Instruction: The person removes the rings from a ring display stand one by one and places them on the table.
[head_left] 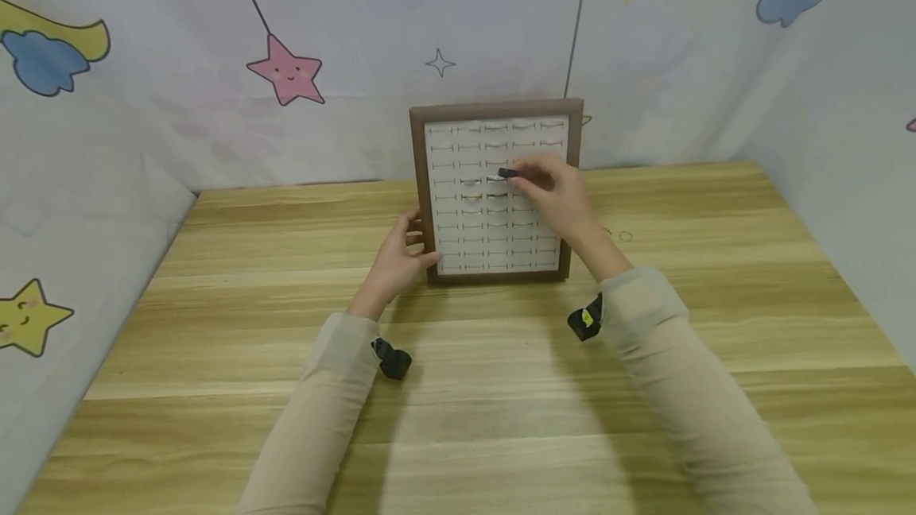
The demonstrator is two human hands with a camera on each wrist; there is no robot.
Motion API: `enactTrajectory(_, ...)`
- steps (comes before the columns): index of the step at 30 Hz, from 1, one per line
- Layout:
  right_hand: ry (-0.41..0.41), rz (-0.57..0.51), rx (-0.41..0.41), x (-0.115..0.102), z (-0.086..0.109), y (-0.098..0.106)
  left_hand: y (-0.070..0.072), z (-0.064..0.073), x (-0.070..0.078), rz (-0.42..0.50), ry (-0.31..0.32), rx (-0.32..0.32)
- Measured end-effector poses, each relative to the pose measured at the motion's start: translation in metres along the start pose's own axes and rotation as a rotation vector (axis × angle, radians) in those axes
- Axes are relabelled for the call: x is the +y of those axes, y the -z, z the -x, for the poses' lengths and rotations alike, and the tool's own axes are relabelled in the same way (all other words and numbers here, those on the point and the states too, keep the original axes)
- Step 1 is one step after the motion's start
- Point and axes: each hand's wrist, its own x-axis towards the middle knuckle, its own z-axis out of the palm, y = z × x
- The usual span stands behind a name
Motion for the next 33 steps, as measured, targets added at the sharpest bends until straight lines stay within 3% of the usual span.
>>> enactTrajectory(3,-0.114,-0.201,0.099,0.002,0.0,0.011,0.0,0.0,0.0,0.002,0.002,0.0)
enactTrajectory(8,-0.176,-0.56,0.32,0.01,-0.002,0.037,0.0,0.0,0.0,-0.012,0.009,0.005)
enactTrajectory(13,-0.257,-0.692,0.463,0.031,0.003,0.065,0.0,0.0,0.0,-0.009,0.011,0.003)
enactTrajectory(17,-0.4,-0.596,0.451,0.054,0.015,0.085,0.0,0.0,0.0,-0.007,0.012,0.004)
enactTrajectory(24,-0.619,-0.242,0.32,0.087,0.04,0.104,0.0,0.0,0.0,-0.004,0.017,0.003)
enactTrajectory(29,-0.699,-0.05,0.252,0.105,0.05,0.11,0.0,0.0,-0.001,0.001,0.015,0.003)
enactTrajectory(33,-0.716,0.086,0.208,0.116,0.052,0.112,0.0,0.001,0.001,0.006,0.012,0.004)
